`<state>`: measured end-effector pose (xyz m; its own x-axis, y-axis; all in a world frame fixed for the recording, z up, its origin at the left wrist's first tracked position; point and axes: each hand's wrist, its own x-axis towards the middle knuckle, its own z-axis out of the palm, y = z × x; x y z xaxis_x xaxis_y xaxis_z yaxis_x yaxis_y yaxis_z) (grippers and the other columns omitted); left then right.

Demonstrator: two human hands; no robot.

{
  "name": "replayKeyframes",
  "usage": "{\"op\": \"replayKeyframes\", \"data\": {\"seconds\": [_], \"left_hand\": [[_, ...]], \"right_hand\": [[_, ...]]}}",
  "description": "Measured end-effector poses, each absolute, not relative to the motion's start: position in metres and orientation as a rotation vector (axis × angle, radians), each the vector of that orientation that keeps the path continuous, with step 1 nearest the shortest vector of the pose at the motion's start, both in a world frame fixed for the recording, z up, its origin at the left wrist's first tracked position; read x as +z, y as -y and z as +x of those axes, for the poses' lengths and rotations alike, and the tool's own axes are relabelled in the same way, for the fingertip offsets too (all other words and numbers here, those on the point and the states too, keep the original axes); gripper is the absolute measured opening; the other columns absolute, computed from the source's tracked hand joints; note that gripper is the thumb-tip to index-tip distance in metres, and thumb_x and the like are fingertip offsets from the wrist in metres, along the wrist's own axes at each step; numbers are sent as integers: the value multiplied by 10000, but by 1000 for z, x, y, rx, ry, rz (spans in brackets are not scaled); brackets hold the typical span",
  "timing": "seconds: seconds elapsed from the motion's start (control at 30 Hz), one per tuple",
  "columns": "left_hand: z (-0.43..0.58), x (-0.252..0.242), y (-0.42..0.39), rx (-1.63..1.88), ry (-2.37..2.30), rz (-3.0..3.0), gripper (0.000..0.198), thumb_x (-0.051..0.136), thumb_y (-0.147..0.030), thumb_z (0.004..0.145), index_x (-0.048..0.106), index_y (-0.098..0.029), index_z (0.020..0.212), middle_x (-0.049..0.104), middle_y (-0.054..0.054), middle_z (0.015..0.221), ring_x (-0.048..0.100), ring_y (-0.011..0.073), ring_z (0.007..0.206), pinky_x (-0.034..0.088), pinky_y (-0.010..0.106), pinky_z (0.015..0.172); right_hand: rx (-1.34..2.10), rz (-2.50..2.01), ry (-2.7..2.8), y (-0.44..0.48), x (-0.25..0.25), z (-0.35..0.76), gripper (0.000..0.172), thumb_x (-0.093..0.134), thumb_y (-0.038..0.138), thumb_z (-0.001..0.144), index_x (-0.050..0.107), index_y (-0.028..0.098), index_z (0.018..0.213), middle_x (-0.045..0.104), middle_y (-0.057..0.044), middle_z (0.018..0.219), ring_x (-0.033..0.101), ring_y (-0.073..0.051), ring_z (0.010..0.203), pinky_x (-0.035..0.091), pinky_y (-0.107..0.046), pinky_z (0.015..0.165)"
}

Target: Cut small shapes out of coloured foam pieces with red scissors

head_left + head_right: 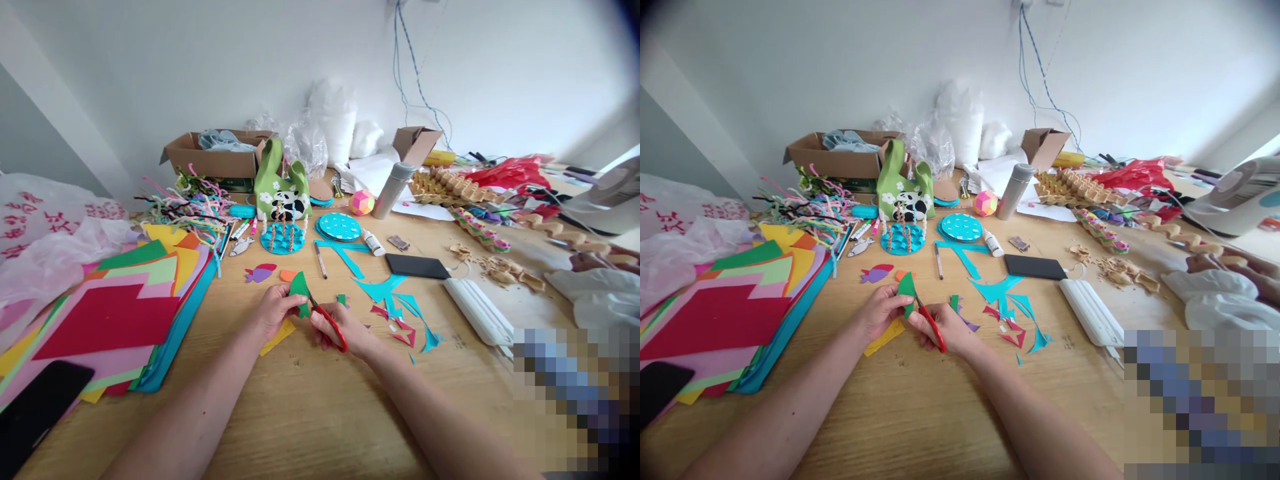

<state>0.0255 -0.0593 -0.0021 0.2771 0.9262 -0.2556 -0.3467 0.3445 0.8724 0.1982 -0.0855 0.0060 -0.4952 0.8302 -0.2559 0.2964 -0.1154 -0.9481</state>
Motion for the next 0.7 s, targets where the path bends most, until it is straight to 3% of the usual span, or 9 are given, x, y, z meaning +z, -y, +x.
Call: {"op": "replayKeyframes", "data": {"seconds": [0.7], "left_hand": [[26, -2, 59, 1015, -966, 799, 279, 842, -247, 493, 653, -141, 668, 626, -7, 612, 528, 102, 563, 414, 238, 581]], "right_hand": [[1640, -1169, 1744, 82, -5, 199, 632, 554, 775, 779, 542, 149, 690, 600, -23, 582, 553, -99, 455, 391, -178, 401]]}}
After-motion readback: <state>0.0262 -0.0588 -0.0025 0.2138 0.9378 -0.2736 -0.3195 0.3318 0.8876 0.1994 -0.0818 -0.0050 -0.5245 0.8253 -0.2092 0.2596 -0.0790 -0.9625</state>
